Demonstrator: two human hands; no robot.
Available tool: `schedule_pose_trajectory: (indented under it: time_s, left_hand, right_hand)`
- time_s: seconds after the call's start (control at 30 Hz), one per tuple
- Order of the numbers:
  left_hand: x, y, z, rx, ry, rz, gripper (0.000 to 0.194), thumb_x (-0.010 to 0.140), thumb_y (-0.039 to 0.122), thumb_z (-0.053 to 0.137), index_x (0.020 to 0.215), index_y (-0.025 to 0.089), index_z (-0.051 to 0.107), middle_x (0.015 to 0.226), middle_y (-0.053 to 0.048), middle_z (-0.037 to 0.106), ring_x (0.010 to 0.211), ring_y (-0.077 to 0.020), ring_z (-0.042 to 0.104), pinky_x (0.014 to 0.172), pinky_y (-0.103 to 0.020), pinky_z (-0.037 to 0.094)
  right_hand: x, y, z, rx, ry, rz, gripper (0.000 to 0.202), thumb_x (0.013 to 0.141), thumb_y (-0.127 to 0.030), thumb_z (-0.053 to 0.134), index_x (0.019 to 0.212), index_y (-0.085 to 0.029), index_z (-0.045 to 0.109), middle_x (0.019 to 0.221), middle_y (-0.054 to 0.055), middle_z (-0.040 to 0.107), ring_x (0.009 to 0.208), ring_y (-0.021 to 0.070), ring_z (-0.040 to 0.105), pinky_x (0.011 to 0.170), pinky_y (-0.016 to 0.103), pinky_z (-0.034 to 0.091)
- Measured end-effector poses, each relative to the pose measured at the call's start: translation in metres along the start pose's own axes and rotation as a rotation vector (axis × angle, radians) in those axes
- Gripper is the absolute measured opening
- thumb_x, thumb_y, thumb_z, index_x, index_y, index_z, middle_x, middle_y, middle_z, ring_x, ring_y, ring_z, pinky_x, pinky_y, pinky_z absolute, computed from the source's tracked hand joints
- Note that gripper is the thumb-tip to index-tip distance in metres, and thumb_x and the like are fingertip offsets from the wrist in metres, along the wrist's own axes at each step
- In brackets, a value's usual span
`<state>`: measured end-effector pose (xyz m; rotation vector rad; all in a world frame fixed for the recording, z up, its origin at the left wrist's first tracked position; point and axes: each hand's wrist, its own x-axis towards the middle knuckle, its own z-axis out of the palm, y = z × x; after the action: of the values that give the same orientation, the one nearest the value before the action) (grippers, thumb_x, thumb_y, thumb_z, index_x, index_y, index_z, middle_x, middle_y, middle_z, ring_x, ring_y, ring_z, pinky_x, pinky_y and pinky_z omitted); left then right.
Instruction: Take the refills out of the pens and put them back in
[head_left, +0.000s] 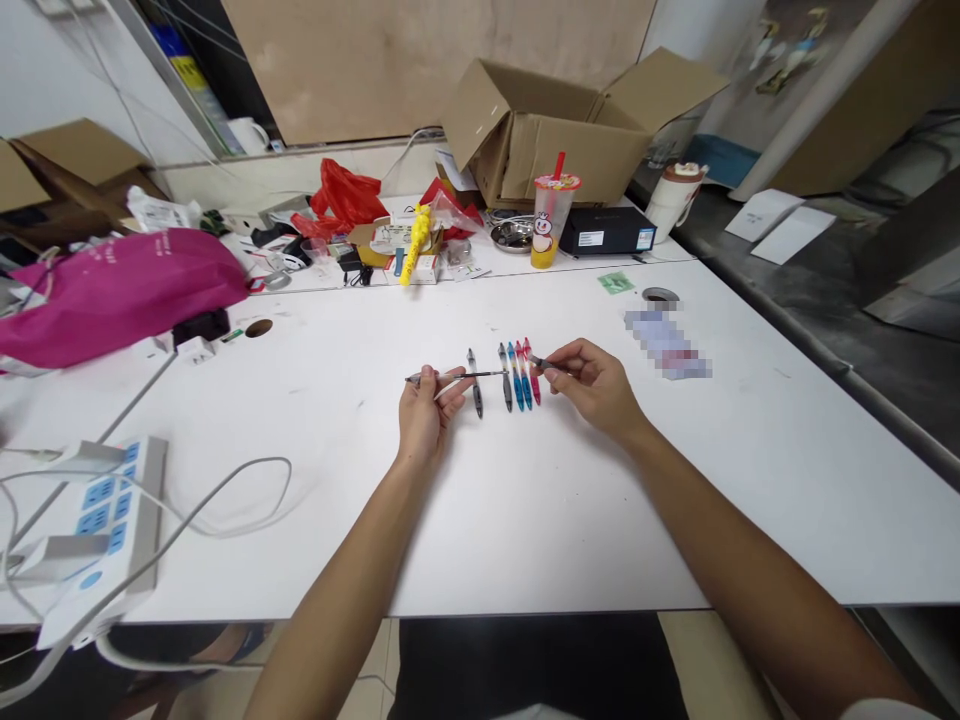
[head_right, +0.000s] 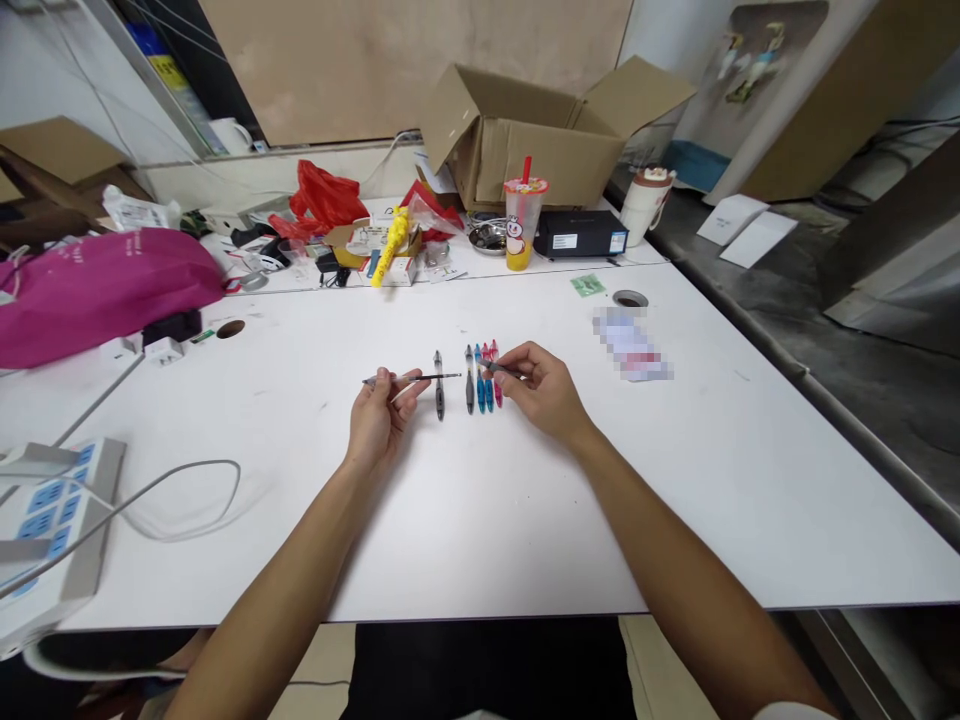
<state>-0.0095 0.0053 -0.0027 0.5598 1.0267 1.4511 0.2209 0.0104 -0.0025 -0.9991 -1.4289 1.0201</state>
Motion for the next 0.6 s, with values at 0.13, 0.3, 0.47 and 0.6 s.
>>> schedule_pose_trajectory:
  time_s: [0.13, 0.3, 0.47, 0.6]
  left_hand:
    - [-0.003, -0.003, 0.001, 0.038, -0.064, 0.041, 0.025, 0.099, 0.041, 0.060, 0.097, 0.019, 0.049, 0.107, -0.013, 0.077, 0.086, -0.0192, 0.079, 0.065, -0.022, 0.059]
    - [-0.007, -0.007, 0.002, 0.062, -0.162, 0.088, 0.033, 0.092, 0.047, 0.068, 0.098, 0.021, 0.048, 0.106, -0.010, 0.077, 0.086, -0.0184, 0.078, 0.068, -0.023, 0.059]
    - [-0.009, -0.009, 0.002, 0.070, -0.233, 0.096, 0.039, 0.088, 0.052, 0.072, 0.097, 0.023, 0.048, 0.107, -0.009, 0.077, 0.090, -0.0190, 0.078, 0.069, -0.023, 0.059]
    - [-0.010, -0.007, 0.003, 0.077, -0.232, 0.089, 0.037, 0.088, 0.051, 0.071, 0.098, 0.022, 0.050, 0.111, -0.010, 0.077, 0.093, -0.0202, 0.078, 0.069, -0.024, 0.060]
  right_hand:
    - [-0.002, 0.004, 0.009, -0.021, -0.022, 0.049, 0.024, 0.091, -0.043, 0.065, 0.103, -0.023, 0.059, 0.077, -0.002, 0.060, 0.061, 0.0121, 0.050, 0.060, 0.028, 0.044]
    - [-0.007, 0.007, 0.024, -0.222, -0.087, 0.109, 0.035, 0.091, -0.053, 0.063, 0.089, -0.019, 0.069, 0.074, 0.000, 0.058, 0.065, 0.0142, 0.047, 0.060, 0.030, 0.039]
    - [-0.009, 0.007, 0.028, -0.189, -0.018, 0.140, 0.039, 0.084, -0.057, 0.070, 0.083, -0.018, 0.072, 0.071, 0.001, 0.061, 0.065, 0.0149, 0.049, 0.060, 0.029, 0.038]
    - [-0.008, 0.007, 0.027, -0.154, 0.003, 0.145, 0.035, 0.082, -0.054, 0.074, 0.086, -0.018, 0.075, 0.072, 0.002, 0.064, 0.064, 0.0139, 0.049, 0.060, 0.030, 0.039]
